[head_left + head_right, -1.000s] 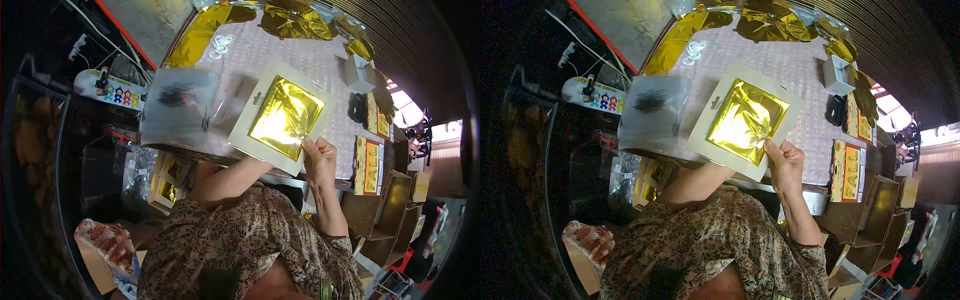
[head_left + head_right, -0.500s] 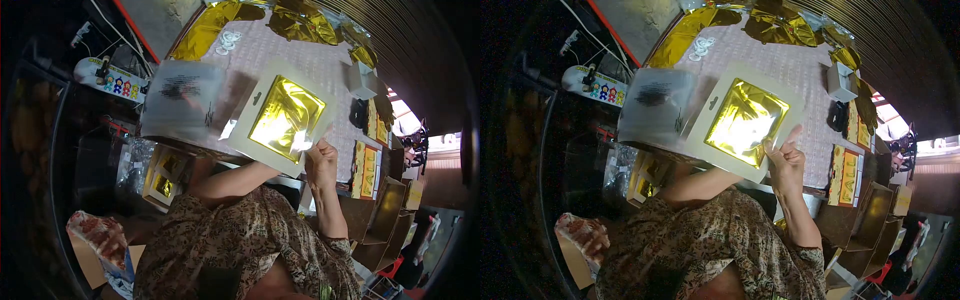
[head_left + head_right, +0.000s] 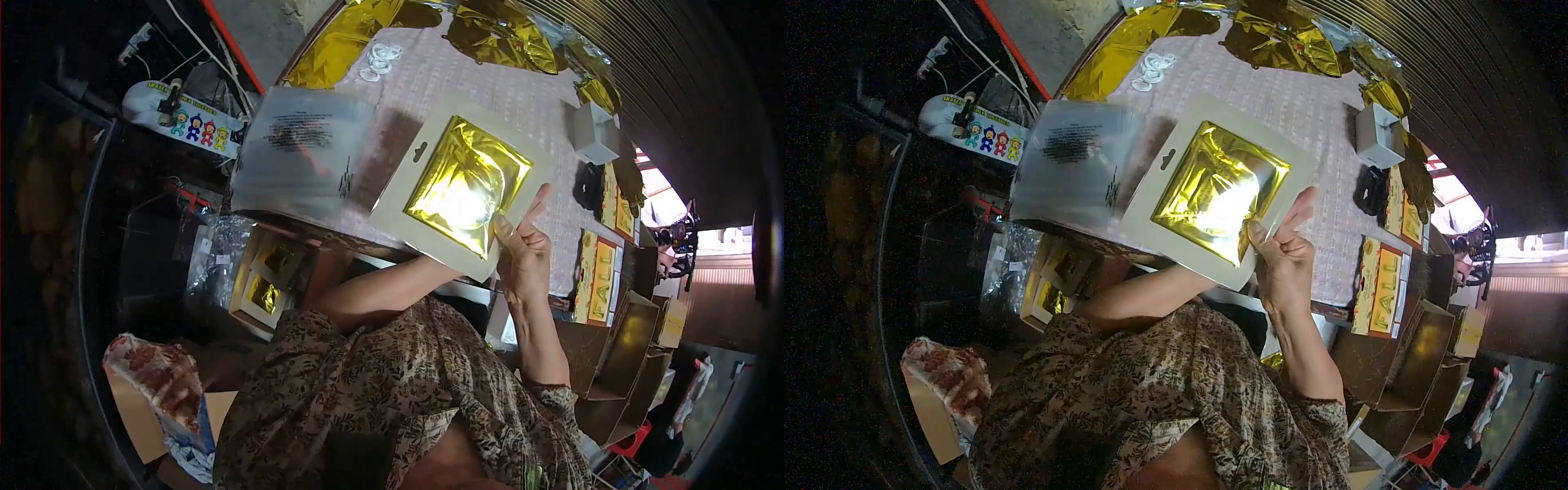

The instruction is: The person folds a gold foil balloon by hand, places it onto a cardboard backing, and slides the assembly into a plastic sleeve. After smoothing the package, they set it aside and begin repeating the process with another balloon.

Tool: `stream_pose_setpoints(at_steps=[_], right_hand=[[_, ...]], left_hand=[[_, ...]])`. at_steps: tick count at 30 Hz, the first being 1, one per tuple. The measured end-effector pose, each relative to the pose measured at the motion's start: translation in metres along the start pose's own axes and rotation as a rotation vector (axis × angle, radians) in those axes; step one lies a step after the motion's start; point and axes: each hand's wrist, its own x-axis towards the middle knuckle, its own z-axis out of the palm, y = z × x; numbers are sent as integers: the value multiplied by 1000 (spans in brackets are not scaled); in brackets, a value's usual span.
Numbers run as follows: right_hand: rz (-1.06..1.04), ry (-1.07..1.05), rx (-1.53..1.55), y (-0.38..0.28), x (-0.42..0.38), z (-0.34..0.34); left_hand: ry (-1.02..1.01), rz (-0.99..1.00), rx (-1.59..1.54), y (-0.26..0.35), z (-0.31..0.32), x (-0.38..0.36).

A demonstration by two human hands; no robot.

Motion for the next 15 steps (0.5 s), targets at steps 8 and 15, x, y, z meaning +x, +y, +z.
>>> stream_pose_setpoints(at_steps=[8, 15], right_hand=[[31, -8, 42, -1, 3, -5], [-21, 90, -167, -31, 13, -53]], left_hand=[[79, -22, 91, -8, -19, -20], [482, -337, -573, 83, -84, -41]])
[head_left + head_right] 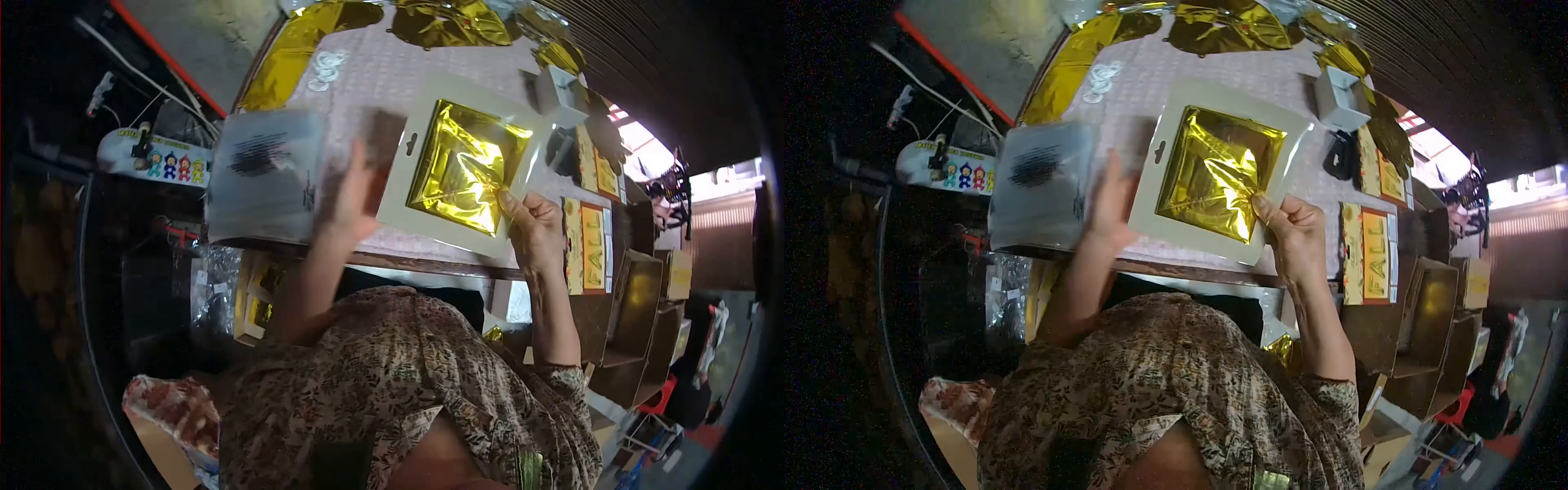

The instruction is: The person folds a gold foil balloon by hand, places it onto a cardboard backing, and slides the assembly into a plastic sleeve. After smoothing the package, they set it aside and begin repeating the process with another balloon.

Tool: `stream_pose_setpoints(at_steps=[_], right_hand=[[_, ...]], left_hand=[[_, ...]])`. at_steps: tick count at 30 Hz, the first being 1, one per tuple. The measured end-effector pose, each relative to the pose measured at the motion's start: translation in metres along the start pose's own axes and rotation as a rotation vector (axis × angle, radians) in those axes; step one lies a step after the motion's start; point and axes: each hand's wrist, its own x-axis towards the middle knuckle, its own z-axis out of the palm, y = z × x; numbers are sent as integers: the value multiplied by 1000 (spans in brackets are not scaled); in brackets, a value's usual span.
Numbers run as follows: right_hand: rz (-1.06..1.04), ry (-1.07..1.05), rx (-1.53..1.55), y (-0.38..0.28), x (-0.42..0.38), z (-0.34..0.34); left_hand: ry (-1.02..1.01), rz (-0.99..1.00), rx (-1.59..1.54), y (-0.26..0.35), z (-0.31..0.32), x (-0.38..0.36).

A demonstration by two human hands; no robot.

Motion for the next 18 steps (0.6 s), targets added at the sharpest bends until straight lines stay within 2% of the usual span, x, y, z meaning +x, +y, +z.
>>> stream_pose_setpoints(at_steps=[2, 3, 5, 8, 11, 14, 15, 16, 18], right_hand=[[33, -46, -35, -2, -2, -2], [35, -56, -17, 1, -2, 4], [52, -74, -71, 9, -2, 8], [29, -82, -168, 13, -3, 10], [50, -141, -243, -1, -11, 12], [-246, 85, -589, -3, -15, 2], [-281, 153, -809, -6, -14, -2], [-279, 148, -810, -8, -13, 2], [-129, -21, -203, -10, -11, 8]], left_hand=[[-255, -35, 40, 17, -6, -9], [-249, -42, 36, 16, 3, -15], [-122, 93, 701, 16, 23, -28], [-145, 72, 780, 12, 17, -28], [-84, 66, 760, 5, 18, -34], [-67, 76, 659, 2, 11, -37], [-87, 91, 586, 2, 9, -38], [-83, 92, 584, 1, 9, -40], [-127, 104, 653, 0, 13, -43]])
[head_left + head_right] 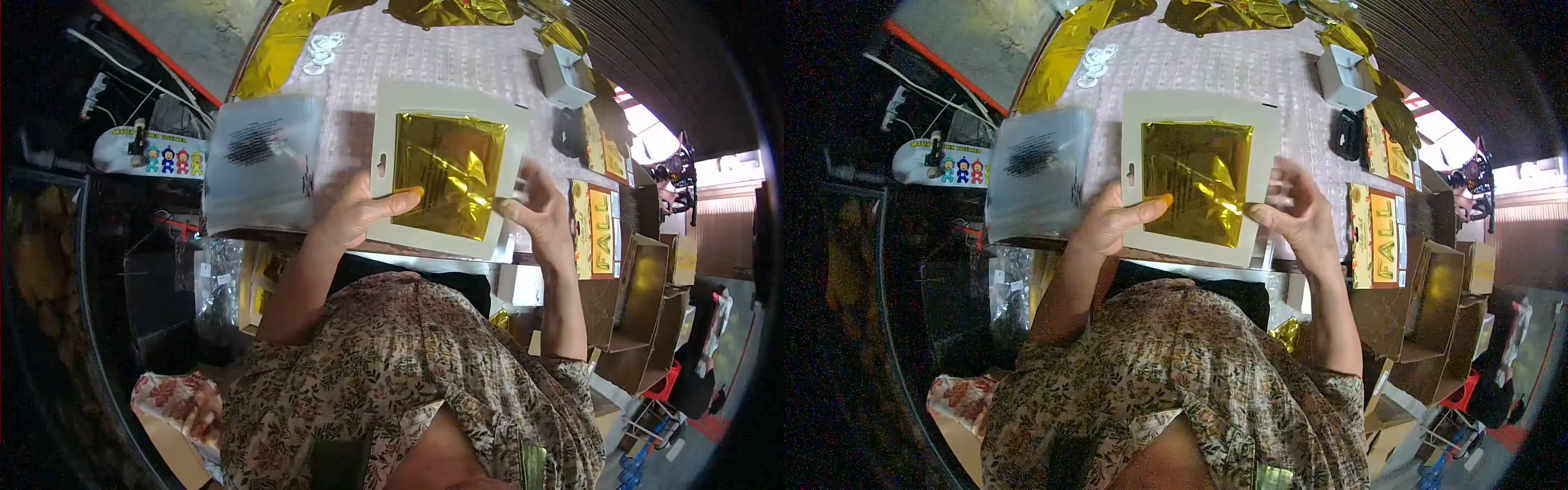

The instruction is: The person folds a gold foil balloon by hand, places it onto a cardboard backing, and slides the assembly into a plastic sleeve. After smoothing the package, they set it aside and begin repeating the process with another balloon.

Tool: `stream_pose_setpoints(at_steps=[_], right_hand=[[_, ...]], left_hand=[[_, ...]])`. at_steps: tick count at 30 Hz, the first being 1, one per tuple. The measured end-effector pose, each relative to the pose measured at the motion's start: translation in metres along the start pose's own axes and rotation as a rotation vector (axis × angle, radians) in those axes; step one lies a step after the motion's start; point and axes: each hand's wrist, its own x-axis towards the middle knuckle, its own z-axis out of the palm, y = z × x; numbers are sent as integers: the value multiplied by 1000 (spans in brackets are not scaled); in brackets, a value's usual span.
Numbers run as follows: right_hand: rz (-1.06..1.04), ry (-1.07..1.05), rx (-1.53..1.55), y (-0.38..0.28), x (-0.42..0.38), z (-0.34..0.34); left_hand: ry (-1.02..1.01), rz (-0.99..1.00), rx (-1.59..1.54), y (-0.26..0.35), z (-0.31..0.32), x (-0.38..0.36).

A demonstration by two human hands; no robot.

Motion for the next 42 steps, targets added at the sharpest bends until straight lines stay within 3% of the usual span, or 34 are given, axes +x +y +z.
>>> stream_pose_setpoints(at_steps=[4, 5, 28, 31, 34, 36, 38, 40, 42], right_hand=[[327, -253, 291, 27, 3, -27], [362, -232, 333, 27, 3, -27], [351, -126, 202, 37, -2, 5], [400, -144, 314, 36, -5, 3], [376, -182, 259, 37, -5, -5], [458, -305, 182, 42, -5, -14], [414, -293, 84, 46, -6, -5], [494, -380, 75, 50, -4, 0], [505, -385, 107, 53, -7, 14]], left_hand=[[-24, -9, -4, 0, 4, -2], [-34, -21, -21, -2, 5, -2], [-7, -44, 12, -9, 15, -9], [17, -99, 88, -7, 6, -10], [42, -130, 264, 0, -11, -9], [84, -263, 469, 11, -27, -3], [22, -255, 548, 30, -40, 13], [55, -224, 858, 43, -53, 31], [11, -280, 845, 54, -71, 51]])
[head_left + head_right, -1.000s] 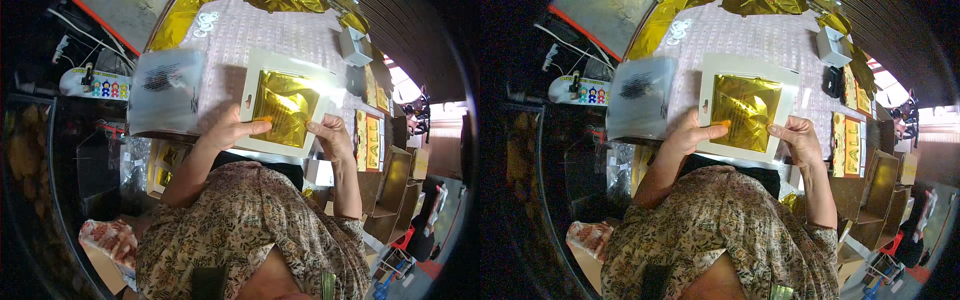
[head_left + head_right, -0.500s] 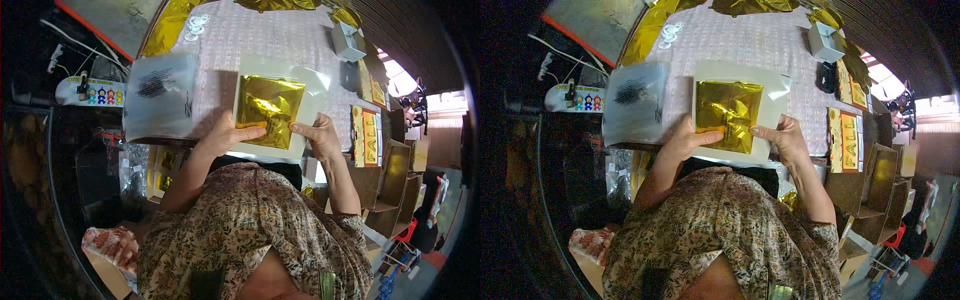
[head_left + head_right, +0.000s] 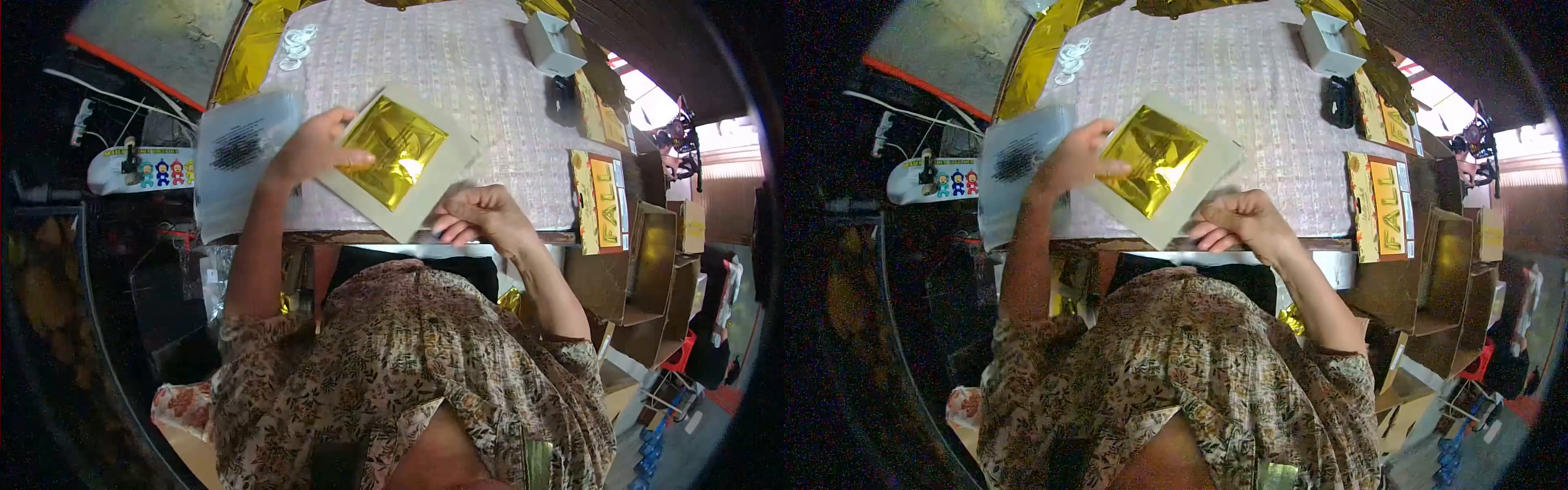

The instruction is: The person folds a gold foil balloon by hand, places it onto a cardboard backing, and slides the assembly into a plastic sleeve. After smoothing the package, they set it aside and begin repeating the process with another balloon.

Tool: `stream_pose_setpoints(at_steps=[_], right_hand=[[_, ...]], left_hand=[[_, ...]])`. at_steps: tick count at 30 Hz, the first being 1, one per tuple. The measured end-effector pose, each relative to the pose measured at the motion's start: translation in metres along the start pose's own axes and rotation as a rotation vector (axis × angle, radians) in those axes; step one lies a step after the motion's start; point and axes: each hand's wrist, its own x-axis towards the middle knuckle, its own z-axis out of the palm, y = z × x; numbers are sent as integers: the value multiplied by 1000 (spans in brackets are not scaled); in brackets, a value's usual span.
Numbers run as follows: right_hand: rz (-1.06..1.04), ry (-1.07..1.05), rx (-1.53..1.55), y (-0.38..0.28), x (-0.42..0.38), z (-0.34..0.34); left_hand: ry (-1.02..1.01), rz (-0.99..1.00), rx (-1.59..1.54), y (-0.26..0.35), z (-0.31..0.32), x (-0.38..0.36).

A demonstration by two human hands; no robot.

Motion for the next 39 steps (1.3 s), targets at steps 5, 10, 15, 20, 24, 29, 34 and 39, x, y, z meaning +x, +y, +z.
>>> stream_pose_setpoints(at_steps=[5, 10, 15, 20, 24, 29, 34, 39], right_hand=[[-131, 103, -540, -9, -3, 14], [-821, 556, -1367, -8, 10, 28], [-741, 443, -1428, 19, 58, 29], [-649, 381, -1462, 25, 64, 23], [-631, 341, -1439, 21, 61, 17], [-636, 303, -1421, 19, 57, 10], [-583, 349, -1498, 15, 25, -6], [-626, 554, -1123, 24, -3, -14]], left_hand=[[96, 156, 535, -1, -9, 27], [322, 464, 930, -15, 36, 33], [275, 487, 993, -21, 61, 35], [272, 507, 987, -24, 62, 34], [257, 490, 977, -17, 61, 33], [265, 480, 983, -17, 62, 32], [260, 477, 978, -18, 62, 32], [250, 530, 803, -10, 44, 62]])
